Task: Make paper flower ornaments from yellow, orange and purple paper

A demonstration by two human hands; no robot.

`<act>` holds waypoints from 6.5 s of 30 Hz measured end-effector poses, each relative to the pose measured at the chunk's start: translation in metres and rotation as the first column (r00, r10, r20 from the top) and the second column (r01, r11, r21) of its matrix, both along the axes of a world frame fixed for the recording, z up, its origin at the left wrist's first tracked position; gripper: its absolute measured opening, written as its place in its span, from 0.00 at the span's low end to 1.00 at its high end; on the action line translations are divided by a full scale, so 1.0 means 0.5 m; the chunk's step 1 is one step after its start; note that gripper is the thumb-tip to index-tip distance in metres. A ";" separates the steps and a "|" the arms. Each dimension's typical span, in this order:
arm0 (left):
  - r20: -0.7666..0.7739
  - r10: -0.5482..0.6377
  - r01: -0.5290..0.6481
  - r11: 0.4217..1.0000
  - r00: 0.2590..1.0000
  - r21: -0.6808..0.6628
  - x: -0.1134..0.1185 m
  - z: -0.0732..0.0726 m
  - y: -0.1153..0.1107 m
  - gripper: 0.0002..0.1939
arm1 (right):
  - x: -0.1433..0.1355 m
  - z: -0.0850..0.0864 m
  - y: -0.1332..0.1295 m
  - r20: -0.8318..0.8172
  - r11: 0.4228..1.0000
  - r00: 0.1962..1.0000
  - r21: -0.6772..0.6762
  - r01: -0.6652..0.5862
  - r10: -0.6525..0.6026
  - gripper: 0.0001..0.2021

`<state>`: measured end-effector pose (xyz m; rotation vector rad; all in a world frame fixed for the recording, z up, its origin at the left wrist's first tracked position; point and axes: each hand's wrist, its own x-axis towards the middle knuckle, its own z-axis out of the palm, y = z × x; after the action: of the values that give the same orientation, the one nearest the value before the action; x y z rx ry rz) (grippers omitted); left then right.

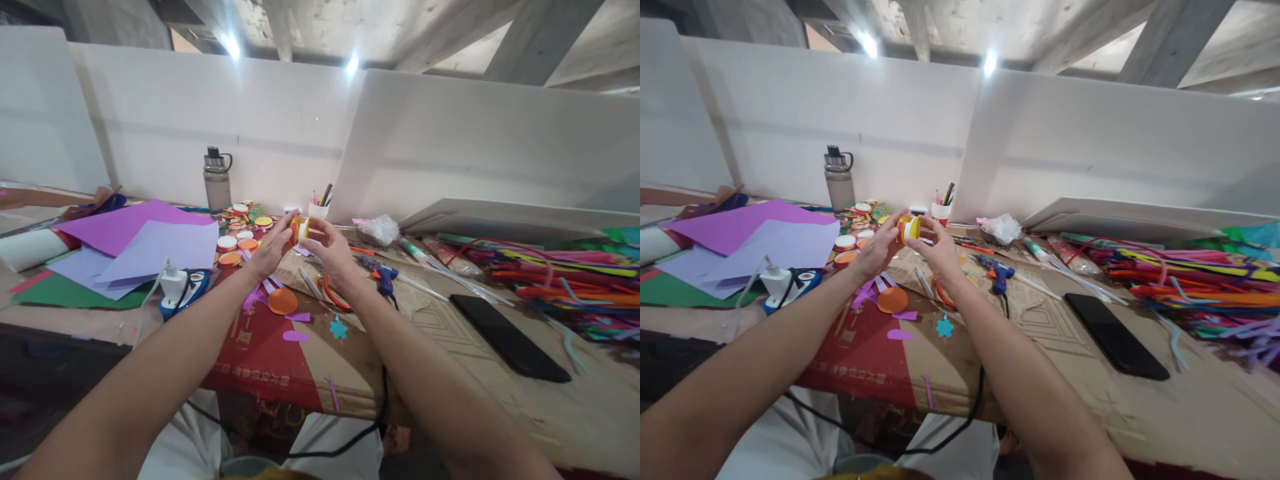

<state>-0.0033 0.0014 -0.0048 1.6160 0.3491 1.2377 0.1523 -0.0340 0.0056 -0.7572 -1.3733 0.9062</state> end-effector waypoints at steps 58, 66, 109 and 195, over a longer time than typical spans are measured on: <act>-0.034 0.266 -0.251 0.940 0.963 0.231 0.000 0.037 -0.032 0.22 | -0.012 0.004 -0.023 0.012 0.969 0.982 0.164 -0.187 0.188 0.31; -0.123 0.404 -0.341 0.872 0.906 0.351 -0.002 0.037 -0.025 0.20 | -0.026 -0.007 -0.023 -0.196 0.960 0.943 -0.026 -0.280 0.270 0.34; 0.123 -0.061 0.100 0.931 0.991 -0.351 0.025 0.001 -0.029 0.21 | -0.006 -0.014 0.004 0.226 0.978 0.952 0.062 0.197 -0.206 0.22; -0.028 -0.052 0.052 0.999 0.998 -0.014 -0.032 0.061 -0.035 0.32 | -0.007 0.023 -0.041 0.238 0.952 0.962 0.301 0.060 -0.136 0.23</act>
<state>-0.0194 -0.0161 0.0255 1.6227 0.3303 1.1721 0.1486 -0.0547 0.0172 -0.7251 -1.6377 0.5216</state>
